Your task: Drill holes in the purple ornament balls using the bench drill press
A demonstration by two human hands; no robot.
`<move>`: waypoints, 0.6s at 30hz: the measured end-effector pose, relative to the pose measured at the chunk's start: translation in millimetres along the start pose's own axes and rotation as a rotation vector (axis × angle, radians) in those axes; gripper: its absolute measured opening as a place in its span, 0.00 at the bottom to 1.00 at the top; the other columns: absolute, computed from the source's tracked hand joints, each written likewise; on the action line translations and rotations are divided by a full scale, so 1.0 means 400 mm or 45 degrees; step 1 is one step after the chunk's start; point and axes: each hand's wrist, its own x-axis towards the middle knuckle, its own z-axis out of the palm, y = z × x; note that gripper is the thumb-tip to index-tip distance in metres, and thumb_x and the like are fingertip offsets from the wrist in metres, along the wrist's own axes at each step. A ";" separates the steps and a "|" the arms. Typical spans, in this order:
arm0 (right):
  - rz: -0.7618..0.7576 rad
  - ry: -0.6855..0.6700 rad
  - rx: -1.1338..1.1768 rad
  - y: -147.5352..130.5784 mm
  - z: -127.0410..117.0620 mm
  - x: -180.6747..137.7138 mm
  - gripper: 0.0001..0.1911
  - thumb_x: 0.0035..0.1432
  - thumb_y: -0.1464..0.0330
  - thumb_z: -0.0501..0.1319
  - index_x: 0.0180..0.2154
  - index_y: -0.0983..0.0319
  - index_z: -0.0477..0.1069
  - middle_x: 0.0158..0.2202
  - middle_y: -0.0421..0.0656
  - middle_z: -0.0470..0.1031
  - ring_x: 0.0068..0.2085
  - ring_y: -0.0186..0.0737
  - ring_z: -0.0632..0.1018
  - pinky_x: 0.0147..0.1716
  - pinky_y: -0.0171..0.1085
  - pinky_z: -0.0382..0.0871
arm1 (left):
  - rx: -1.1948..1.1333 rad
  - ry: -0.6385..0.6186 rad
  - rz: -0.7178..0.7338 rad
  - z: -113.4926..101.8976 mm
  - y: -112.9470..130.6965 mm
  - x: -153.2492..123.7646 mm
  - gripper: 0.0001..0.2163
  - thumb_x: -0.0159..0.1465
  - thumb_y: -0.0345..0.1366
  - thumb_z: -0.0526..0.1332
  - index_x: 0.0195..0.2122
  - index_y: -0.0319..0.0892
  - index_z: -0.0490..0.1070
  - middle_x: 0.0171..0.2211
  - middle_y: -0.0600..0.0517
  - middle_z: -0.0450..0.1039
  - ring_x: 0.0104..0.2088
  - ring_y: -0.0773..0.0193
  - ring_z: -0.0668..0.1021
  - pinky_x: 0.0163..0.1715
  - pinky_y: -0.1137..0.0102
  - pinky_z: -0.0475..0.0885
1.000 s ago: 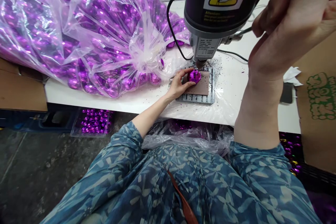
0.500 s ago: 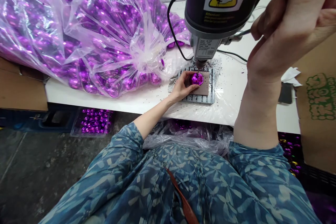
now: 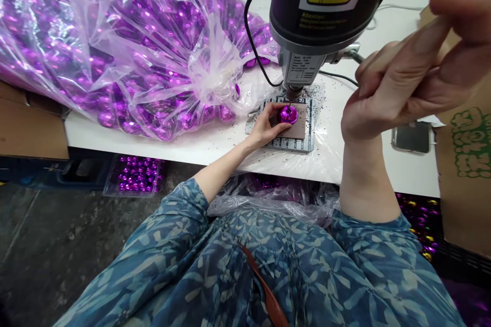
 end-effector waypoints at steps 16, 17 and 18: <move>-0.360 -0.008 0.007 0.252 -0.035 -0.019 0.35 0.66 0.43 0.34 0.44 0.68 0.59 0.23 0.36 0.55 0.22 0.03 0.51 0.27 0.15 0.53 | 0.162 -0.091 0.194 -0.015 -0.062 0.011 0.30 0.63 0.57 0.73 0.59 0.48 0.68 0.57 0.45 0.75 0.61 0.48 0.79 0.68 0.47 0.71; -0.366 -0.014 0.010 0.249 -0.033 -0.024 0.35 0.66 0.42 0.36 0.44 0.68 0.59 0.22 0.36 0.53 0.21 0.03 0.50 0.27 0.15 0.52 | 0.199 -0.104 0.225 -0.018 -0.069 0.012 0.30 0.64 0.57 0.73 0.59 0.48 0.67 0.58 0.45 0.75 0.61 0.48 0.79 0.67 0.47 0.73; -0.357 -0.020 0.014 0.237 -0.029 -0.028 0.35 0.66 0.42 0.37 0.44 0.68 0.59 0.21 0.36 0.52 0.21 0.04 0.49 0.26 0.16 0.52 | 0.233 -0.114 0.251 -0.021 -0.075 0.013 0.29 0.65 0.57 0.72 0.60 0.48 0.66 0.58 0.45 0.75 0.60 0.49 0.80 0.66 0.48 0.74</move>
